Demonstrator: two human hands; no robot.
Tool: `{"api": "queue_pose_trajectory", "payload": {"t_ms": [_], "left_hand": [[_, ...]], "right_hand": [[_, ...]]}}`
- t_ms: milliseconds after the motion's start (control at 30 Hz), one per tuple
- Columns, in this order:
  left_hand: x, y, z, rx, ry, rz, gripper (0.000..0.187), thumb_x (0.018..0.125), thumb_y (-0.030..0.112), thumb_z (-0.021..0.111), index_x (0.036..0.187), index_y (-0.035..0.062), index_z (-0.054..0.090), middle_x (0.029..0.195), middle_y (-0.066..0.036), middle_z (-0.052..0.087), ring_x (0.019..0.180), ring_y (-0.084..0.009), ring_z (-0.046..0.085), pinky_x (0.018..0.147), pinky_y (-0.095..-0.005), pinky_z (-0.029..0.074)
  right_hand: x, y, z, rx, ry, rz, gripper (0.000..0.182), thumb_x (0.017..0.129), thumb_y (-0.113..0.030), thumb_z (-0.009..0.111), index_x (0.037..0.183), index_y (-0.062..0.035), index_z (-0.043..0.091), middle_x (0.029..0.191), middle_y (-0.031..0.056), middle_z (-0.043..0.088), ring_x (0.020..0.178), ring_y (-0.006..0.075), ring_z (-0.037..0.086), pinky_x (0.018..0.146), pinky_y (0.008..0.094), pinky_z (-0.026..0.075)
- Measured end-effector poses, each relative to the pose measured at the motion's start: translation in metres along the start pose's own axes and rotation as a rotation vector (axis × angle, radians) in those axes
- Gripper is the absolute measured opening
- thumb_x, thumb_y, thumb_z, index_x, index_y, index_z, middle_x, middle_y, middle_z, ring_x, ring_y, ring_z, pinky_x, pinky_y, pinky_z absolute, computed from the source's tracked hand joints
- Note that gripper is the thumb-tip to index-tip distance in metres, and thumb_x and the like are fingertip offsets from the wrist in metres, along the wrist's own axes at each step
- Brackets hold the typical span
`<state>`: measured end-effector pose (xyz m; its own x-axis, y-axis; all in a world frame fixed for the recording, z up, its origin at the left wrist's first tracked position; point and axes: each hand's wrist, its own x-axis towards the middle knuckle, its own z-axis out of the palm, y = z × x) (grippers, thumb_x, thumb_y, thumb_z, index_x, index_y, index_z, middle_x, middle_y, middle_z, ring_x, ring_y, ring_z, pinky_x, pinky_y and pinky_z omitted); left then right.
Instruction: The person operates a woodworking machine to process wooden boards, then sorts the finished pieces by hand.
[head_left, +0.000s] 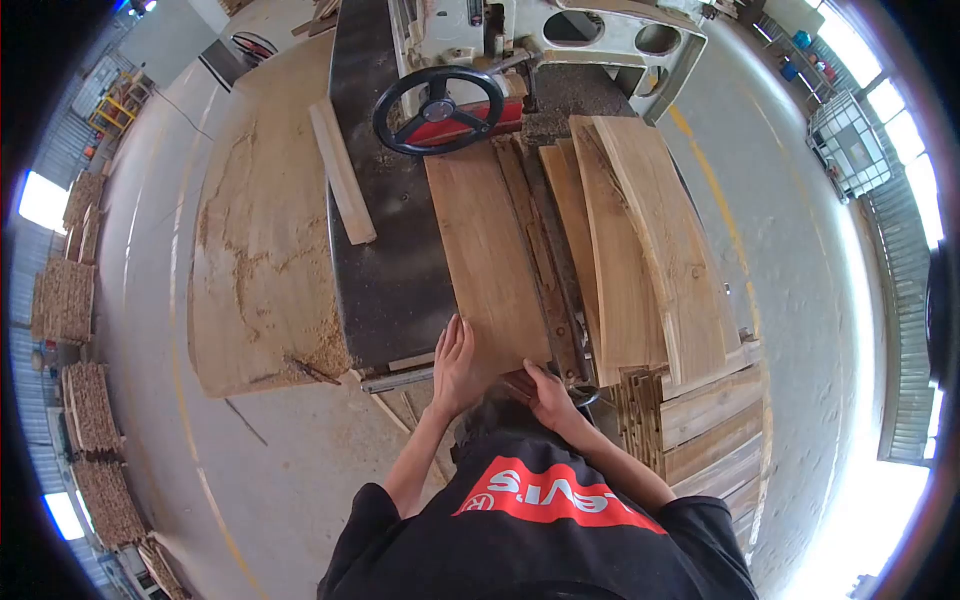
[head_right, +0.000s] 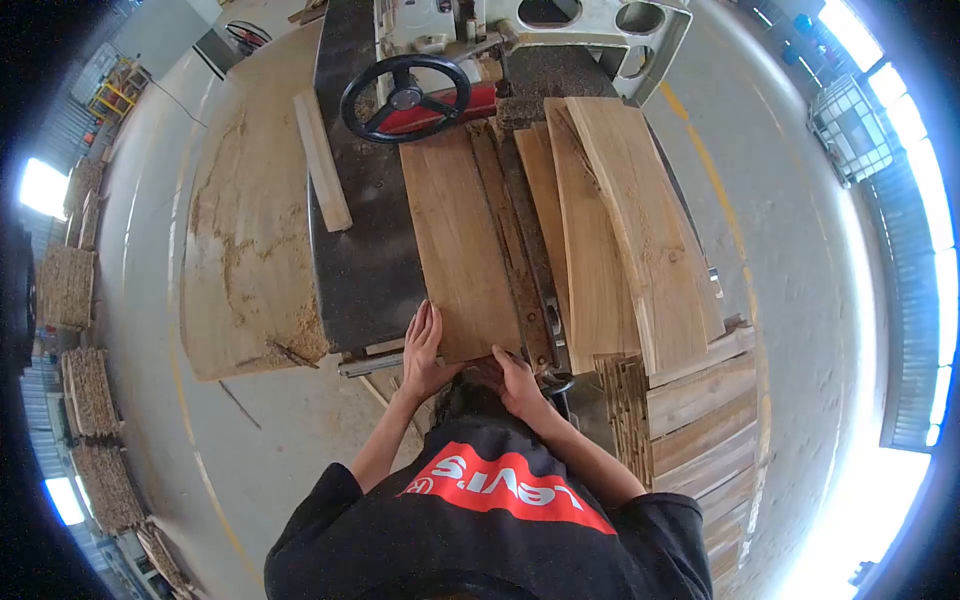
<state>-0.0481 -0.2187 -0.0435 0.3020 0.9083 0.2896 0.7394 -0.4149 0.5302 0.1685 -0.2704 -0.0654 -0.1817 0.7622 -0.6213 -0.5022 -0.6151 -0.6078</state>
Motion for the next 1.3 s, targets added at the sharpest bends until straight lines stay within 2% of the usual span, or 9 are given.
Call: {"api": "queue_pose_trajectory", "payload": {"t_ms": [100,167,367,667,833,933,1067,1167,1300], "left_hand": [[0.011,-0.009,-0.009,0.010,-0.031,0.049,0.125,0.069,0.038,0.099,0.165,-0.0082,0.033,0.163,-0.032,0.047,0.158,-0.0505,0.035,0.126,-0.0593,0.033],[0.030,-0.010,-0.010,-0.033,-0.062,0.021,0.124,0.069,0.034,0.097,0.165,-0.0083,0.031,0.162,-0.033,0.046,0.159,-0.0503,0.032,0.127,-0.0591,0.031],[0.077,-0.036,-0.037,0.011,-0.205,0.026,0.122,0.074,0.035,0.092,0.164,-0.0121,0.025,0.157,-0.036,0.048,0.161,-0.0497,0.028,0.128,-0.0580,0.030],[0.150,-0.093,-0.057,-0.056,-0.288,0.048,0.110,0.080,0.050,0.090,0.160,-0.0082,0.042,0.157,-0.032,0.051,0.160,-0.0467,0.032,0.127,-0.0557,0.033],[0.205,-0.181,-0.104,0.012,0.135,0.088,0.098,0.090,0.051,0.084,0.163,0.0000,0.043,0.163,-0.031,0.046,0.159,-0.0448,0.034,0.129,-0.0552,0.033],[0.244,-0.237,-0.113,0.481,0.419,-0.267,0.103,0.086,0.049,0.089,0.164,0.0014,0.042,0.165,-0.032,0.042,0.159,-0.0456,0.034,0.130,-0.0549,0.032],[0.267,-0.289,-0.090,0.051,0.447,-0.627,0.115,0.073,0.038,0.099,0.161,-0.0063,0.039,0.152,-0.033,0.055,0.150,-0.0480,0.044,0.126,-0.0556,0.037],[0.255,-0.272,-0.099,-0.194,0.475,-0.603,0.106,0.077,0.025,0.095,0.161,-0.0072,0.038,0.150,-0.028,0.059,0.145,-0.0417,0.053,0.122,-0.0524,0.044],[0.215,-0.199,-0.110,-1.275,0.514,-0.585,0.073,0.094,0.015,0.071,0.160,-0.0025,0.044,0.155,-0.020,0.058,0.144,-0.0317,0.057,0.117,-0.0483,0.048]], "right_hand": [[0.027,0.025,-0.029,-0.482,0.189,-0.208,0.044,0.110,-0.042,0.065,0.125,-0.0012,0.072,0.117,0.0121,0.076,0.114,0.0236,0.071,0.098,0.0413,0.058],[0.018,-0.008,0.013,-0.617,0.442,-0.032,0.050,0.106,-0.048,0.069,0.118,0.0004,0.075,0.100,0.0111,0.079,0.099,0.0210,0.075,0.089,0.0369,0.059],[0.049,-0.065,0.059,0.035,0.345,0.170,0.048,0.105,-0.050,0.072,0.090,-0.0043,0.069,0.064,-0.0023,0.056,0.054,0.0093,0.051,0.050,0.0282,0.040],[0.116,-0.090,0.082,0.178,0.315,0.038,0.041,0.105,-0.041,0.075,0.086,-0.0069,0.065,0.064,-0.0049,0.047,0.053,0.0083,0.044,0.050,0.0274,0.036],[0.138,-0.112,0.106,0.193,0.338,-0.041,0.041,0.105,-0.039,0.076,0.084,-0.0056,0.065,0.063,-0.0045,0.049,0.054,0.0072,0.043,0.051,0.0281,0.035],[0.157,-0.129,0.113,0.213,0.337,0.013,0.042,0.105,-0.039,0.075,0.084,-0.0053,0.064,0.063,-0.0045,0.049,0.054,0.0081,0.043,0.050,0.0298,0.036],[0.174,-0.129,0.132,0.040,0.415,-0.141,0.043,0.109,-0.041,0.069,0.085,-0.0059,0.067,0.059,-0.0034,0.046,0.051,0.0096,0.043,0.051,0.0317,0.040],[0.149,-0.128,0.139,-0.162,0.342,-0.251,0.044,0.112,-0.042,0.063,0.090,-0.0050,0.071,0.057,-0.0009,0.051,0.051,0.0096,0.048,0.052,0.0315,0.043],[0.100,-0.108,0.128,-0.496,0.115,-0.358,0.034,0.108,-0.034,0.070,0.108,-0.0010,0.076,0.072,0.0047,0.072,0.062,0.0087,0.064,0.057,0.0291,0.051]]}}
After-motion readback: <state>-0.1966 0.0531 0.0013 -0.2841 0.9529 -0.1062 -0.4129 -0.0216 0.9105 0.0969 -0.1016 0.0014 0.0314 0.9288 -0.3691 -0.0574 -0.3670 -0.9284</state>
